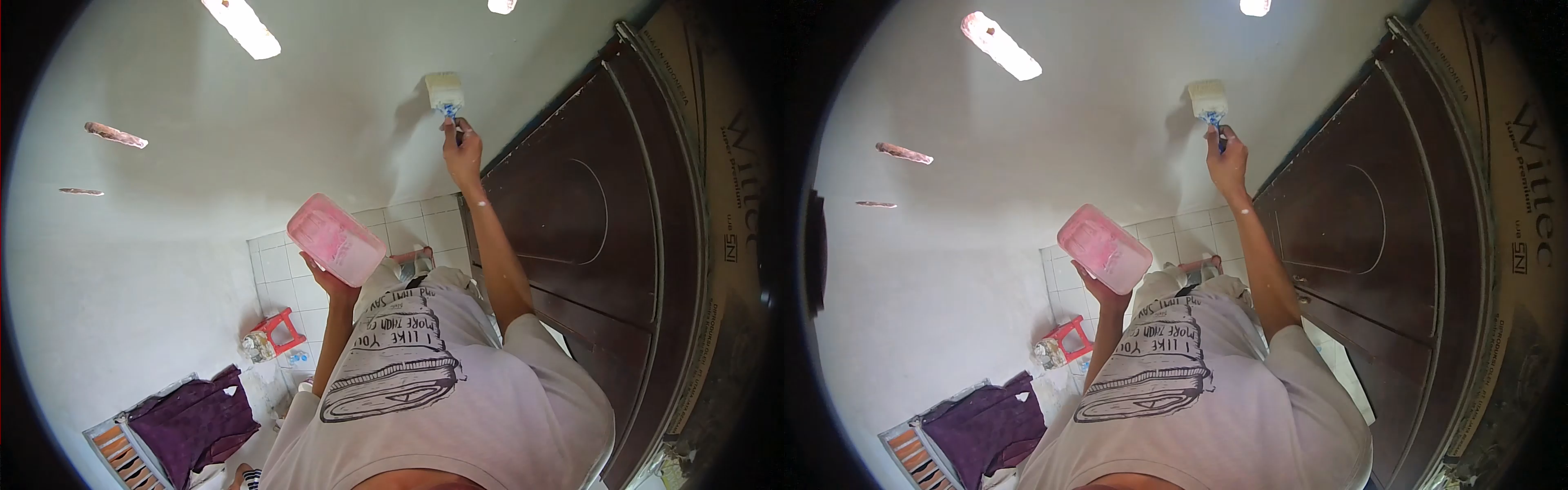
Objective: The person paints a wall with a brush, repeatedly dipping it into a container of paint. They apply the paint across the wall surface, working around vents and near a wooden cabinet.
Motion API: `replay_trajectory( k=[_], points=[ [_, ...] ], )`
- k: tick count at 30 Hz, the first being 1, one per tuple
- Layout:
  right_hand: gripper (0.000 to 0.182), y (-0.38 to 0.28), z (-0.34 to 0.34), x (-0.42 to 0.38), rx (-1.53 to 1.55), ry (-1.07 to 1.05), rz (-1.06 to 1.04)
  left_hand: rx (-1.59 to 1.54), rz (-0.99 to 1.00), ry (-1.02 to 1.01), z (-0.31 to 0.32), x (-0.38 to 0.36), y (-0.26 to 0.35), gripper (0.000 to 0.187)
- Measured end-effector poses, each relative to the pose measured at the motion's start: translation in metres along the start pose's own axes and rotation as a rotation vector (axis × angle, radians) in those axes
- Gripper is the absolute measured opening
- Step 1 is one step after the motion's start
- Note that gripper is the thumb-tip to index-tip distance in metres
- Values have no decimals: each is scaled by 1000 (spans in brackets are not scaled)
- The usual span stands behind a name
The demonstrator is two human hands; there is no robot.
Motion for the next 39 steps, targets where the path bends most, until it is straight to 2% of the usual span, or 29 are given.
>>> replay_trajectory(
  k=[2,4,6,9,11,14,15,16,17,18,20,22,24,25,27,28,29,31,34,35,37,39],
  points=[
    [32,65,21,8,-84,-14,10,-63,-56,-10,-10,3,-7,71],
    [32,102,26,7,-165,-25,19,-75,-57,-17,-12,4,-9,71],
    [32,153,31,-4,-210,-284,582,-89,-57,-28,-6,6,-8,71],
    [32,161,2,2,-197,-217,628,-85,-61,-111,10,1,-6,71],
    [34,123,-27,22,-162,-162,537,-20,-32,-76,8,3,-7,72],
    [38,16,-76,37,-76,-91,317,-122,-138,-18,-10,6,-19,72],
    [38,-10,-87,39,-82,-89,317,-126,-142,-16,-9,5,-21,72],
    [38,-39,-97,38,15,-88,226,-109,-136,-8,-8,5,-21,72],
    [38,-56,-103,37,113,-88,136,-91,-129,0,-8,5,-21,72],
    [38,-49,-102,40,111,-91,136,-92,-128,3,-9,4,-21,72],
    [37,-14,-92,53,38,-59,89,-121,-146,-9,-10,4,-21,72],
    [37,73,-68,63,-174,-44,115,-140,-146,-28,-8,5,-20,73],
    [36,133,-57,48,-263,-157,483,-154,-151,-54,-4,5,-18,73],
    [36,149,-54,56,-256,-154,471,-126,-131,-70,0,7,-18,74],
    [33,198,-47,54,-280,-311,735,-85,-117,-74,-3,4,-14,74],
    [31,182,-48,62,-135,-258,692,-93,-117,-58,-5,5,-14,74],
    [31,167,-53,75,-135,-258,689,-106,-116,-42,-6,7,-17,74],
    [29,86,-70,91,-155,-223,507,-100,-114,-21,-7,7,-17,74],
    [29,2,-89,71,-106,-241,421,-83,-119,-9,-6,4,-16,74],
    [29,-15,-93,60,-113,-241,430,-73,-115,-18,-7,3,-16,74],
    [33,-46,-99,43,-18,-163,322,-84,-139,-5,-12,3,-18,73],
    [33,-35,-95,40,22,-125,262,-95,-156,-5,-9,5,-19,73]
  ],
)
Point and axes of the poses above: each hand's wrist, its own x-axis towards the middle knuckle, its own z-axis out of the palm, y = z × x, the point moved 7 cm from there along x, towards the middle knuckle, and after that the axes turned 12 degrees about z, right-handed, at the moved point
